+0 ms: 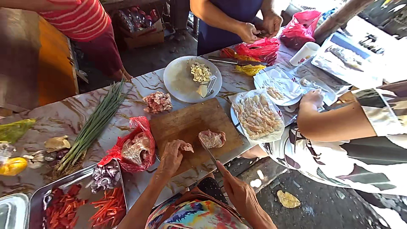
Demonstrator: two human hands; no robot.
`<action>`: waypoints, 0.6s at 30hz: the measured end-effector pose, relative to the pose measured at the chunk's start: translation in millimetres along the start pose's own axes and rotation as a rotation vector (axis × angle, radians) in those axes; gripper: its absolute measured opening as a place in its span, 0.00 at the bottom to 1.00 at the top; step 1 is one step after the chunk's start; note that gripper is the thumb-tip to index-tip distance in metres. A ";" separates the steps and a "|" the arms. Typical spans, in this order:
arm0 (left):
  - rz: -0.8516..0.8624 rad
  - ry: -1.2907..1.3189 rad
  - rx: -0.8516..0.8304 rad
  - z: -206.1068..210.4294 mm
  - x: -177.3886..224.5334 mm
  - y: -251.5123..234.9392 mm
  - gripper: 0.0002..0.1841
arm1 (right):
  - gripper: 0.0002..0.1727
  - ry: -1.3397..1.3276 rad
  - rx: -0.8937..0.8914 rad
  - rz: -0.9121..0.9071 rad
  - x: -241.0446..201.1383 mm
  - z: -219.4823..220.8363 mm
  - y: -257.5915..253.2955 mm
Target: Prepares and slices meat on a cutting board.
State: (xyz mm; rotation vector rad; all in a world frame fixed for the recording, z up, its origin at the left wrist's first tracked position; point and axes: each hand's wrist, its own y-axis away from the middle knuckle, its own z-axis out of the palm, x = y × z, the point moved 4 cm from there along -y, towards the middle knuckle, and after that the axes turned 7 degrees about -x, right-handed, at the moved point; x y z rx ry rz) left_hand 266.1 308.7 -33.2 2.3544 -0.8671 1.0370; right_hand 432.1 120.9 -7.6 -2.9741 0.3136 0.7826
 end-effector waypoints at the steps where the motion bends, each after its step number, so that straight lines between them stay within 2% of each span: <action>1: 0.035 -0.007 0.029 0.4 -0.9 1.9 0.17 | 0.28 -0.010 0.031 -0.020 -3.6 2.8 -7.5; 4: 0.157 -0.073 0.135 12.0 -4.3 0.6 0.13 | 0.28 -0.058 0.071 -0.041 -16.0 13.4 -27.2; 6: 0.158 -0.104 0.174 20.0 -3.7 -1.1 0.09 | 0.27 -0.083 0.073 -0.055 -21.6 23.0 -35.5; 8: 0.020 -0.023 0.143 18.7 0.2 -0.6 0.11 | 0.28 -0.101 0.067 -0.065 -25.1 30.1 -40.2; 10: -0.221 0.071 0.064 13.0 2.7 1.4 0.15 | 0.28 -0.117 0.065 -0.070 -25.4 34.1 -41.0; 12: -0.387 0.001 0.015 7.7 4.5 2.7 0.18 | 0.28 -0.123 0.072 -0.064 -23.4 36.7 -40.0; 13: -0.400 -0.050 0.042 6.2 4.8 3.6 0.18 | 0.28 -0.127 0.075 -0.057 -21.6 37.6 -38.6; 15: -0.297 -0.116 0.151 4.9 3.2 5.0 0.19 | 0.28 -0.130 0.069 -0.035 -17.3 37.7 -35.5; 17: -0.049 -0.221 0.289 8.4 0.6 4.1 0.17 | 0.28 -0.132 0.075 -0.023 -12.4 38.0 -32.2; 18: 0.055 -0.264 0.297 11.4 2.1 2.3 0.16 | 0.28 -0.134 0.074 -0.013 -10.3 38.1 -30.7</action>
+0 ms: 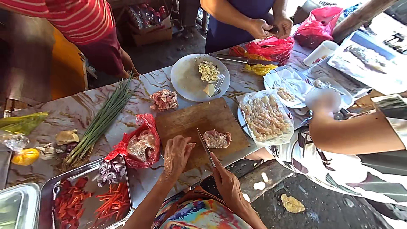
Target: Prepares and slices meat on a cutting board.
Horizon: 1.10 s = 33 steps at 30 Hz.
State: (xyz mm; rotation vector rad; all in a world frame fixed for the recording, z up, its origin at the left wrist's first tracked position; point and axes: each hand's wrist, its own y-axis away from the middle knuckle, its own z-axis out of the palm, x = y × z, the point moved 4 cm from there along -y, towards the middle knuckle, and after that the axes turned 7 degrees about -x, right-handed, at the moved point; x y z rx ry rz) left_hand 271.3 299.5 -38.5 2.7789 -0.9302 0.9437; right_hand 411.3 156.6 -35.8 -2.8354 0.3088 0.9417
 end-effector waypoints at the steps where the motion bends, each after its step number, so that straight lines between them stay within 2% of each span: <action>1: 0.065 -0.013 -0.039 2.9 4.5 -1.4 0.16 | 0.28 -0.001 -0.006 0.013 1.5 -0.6 1.6; 4: 0.104 -0.118 -0.151 14.8 15.4 -6.3 0.12 | 0.28 -0.009 -0.015 0.041 4.4 -1.2 6.0; 6: 0.048 -0.126 -0.214 14.7 17.3 -14.0 0.10 | 0.28 -0.013 -0.007 0.056 5.8 -3.2 7.9; 8: -0.012 0.043 -0.267 4.6 18.6 -19.5 0.10 | 0.27 -0.015 0.021 0.063 7.6 -5.4 10.4; 11: 0.049 0.392 -0.131 1.0 12.0 -15.1 0.09 | 0.28 -0.021 0.060 0.072 11.0 -7.9 14.1; 13: 0.016 0.457 -0.108 9.7 -1.1 -5.6 0.10 | 0.28 -0.022 0.065 0.080 12.6 -7.9 16.8; 17: -0.062 0.314 0.028 12.1 -9.2 8.3 0.15 | 0.28 -0.017 0.032 0.082 13.1 -1.4 17.5; 19: -0.091 0.265 0.040 14.2 -5.9 9.1 0.17 | 0.28 -0.014 0.018 0.041 7.8 0.9 12.9; 24: -0.024 0.097 0.133 28.2 -7.2 2.5 0.09 | 0.28 -0.023 0.026 -0.069 -4.5 7.4 -21.0; 27: -0.045 0.098 0.112 27.3 -7.2 2.6 0.09 | 0.28 0.006 -0.030 -0.094 -5.7 14.1 -36.0; 30: -0.045 0.094 0.087 24.3 -7.8 0.9 0.08 | 0.29 0.037 -0.147 -0.026 -2.9 16.3 -37.3; 33: -0.036 0.069 0.063 21.4 -6.6 -0.9 0.08 | 0.28 -0.004 -0.132 -0.001 8.8 12.5 -30.6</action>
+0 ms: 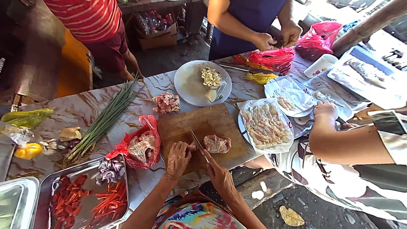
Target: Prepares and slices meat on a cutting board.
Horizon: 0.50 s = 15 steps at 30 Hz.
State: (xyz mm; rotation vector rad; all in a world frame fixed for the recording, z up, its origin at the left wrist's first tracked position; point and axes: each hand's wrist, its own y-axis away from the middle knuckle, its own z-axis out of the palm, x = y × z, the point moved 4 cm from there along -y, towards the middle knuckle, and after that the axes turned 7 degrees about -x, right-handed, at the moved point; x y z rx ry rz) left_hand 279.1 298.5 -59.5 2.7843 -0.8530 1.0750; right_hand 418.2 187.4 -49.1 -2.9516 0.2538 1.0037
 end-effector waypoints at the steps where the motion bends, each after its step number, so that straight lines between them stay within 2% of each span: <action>1: -0.009 0.008 -0.030 -2.4 2.4 -1.2 0.09 | 0.28 -0.022 0.029 -0.003 3.3 -0.7 2.6; 4: 0.068 0.030 -0.018 -1.1 11.0 -3.7 0.17 | 0.28 -0.056 0.091 0.020 10.0 -4.6 6.5; 5: 0.100 0.039 0.000 2.6 11.6 -2.7 0.17 | 0.28 -0.054 0.097 0.022 9.4 -5.7 6.7; 9: 0.142 0.006 0.084 10.4 6.3 2.1 0.07 | 0.28 -0.010 0.114 -0.048 -2.7 -4.1 -3.4; 13: 0.185 -0.038 0.128 11.7 2.1 6.9 0.06 | 0.29 0.054 -0.005 -0.034 -8.3 -0.3 -11.2; 15: 0.184 -0.043 0.141 12.0 1.4 8.3 0.06 | 0.29 0.091 0.000 -0.026 -3.2 -3.1 -7.9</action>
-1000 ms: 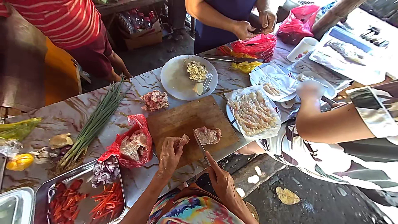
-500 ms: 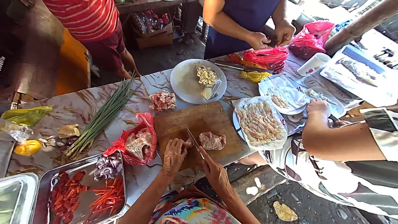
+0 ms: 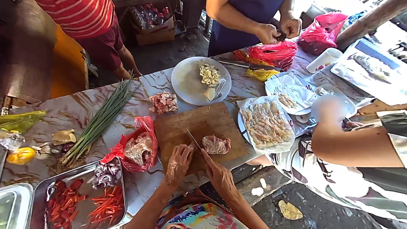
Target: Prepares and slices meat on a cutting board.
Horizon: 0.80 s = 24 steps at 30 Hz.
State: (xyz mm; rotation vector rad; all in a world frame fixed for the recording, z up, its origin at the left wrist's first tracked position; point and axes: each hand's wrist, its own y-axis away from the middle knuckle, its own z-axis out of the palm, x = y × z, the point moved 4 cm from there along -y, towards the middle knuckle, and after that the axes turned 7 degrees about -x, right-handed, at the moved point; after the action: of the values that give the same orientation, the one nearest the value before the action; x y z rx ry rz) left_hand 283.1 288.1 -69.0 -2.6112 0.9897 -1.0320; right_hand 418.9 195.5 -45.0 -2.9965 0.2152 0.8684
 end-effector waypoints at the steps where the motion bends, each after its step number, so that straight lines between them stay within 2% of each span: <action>1: -0.004 0.001 0.002 -0.2 0.3 0.2 0.05 | 0.29 0.008 0.029 -0.010 2.3 -1.9 1.7; 4: -0.015 0.012 0.000 -1.4 1.2 1.9 0.04 | 0.29 -0.012 0.087 -0.050 0.6 -2.9 0.1; 8: -0.014 0.007 0.005 -1.0 1.2 3.6 0.04 | 0.30 0.019 0.024 -0.067 -12.5 6.2 -13.0; 13: -0.005 -0.045 0.007 0.6 4.2 2.5 0.05 | 0.32 0.146 -0.208 0.099 -22.6 4.4 -14.6; 16: 0.015 -0.088 0.010 5.5 7.2 -1.3 0.08 | 0.32 0.198 -0.220 0.139 -26.2 7.3 -10.7; 20: -0.026 -0.056 -0.010 6.9 4.9 -4.8 0.07 | 0.34 0.224 -0.329 0.191 -29.0 10.7 -7.4; 24: -0.048 -0.039 -0.023 5.1 5.6 -7.6 0.07 | 0.34 0.217 -0.285 0.169 -27.1 13.7 -0.5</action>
State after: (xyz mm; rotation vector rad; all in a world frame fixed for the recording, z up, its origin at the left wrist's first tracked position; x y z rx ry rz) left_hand 293.4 290.0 -66.9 -2.6753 0.9407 -0.9813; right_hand 389.0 200.1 -42.2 -3.3824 0.3830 0.6293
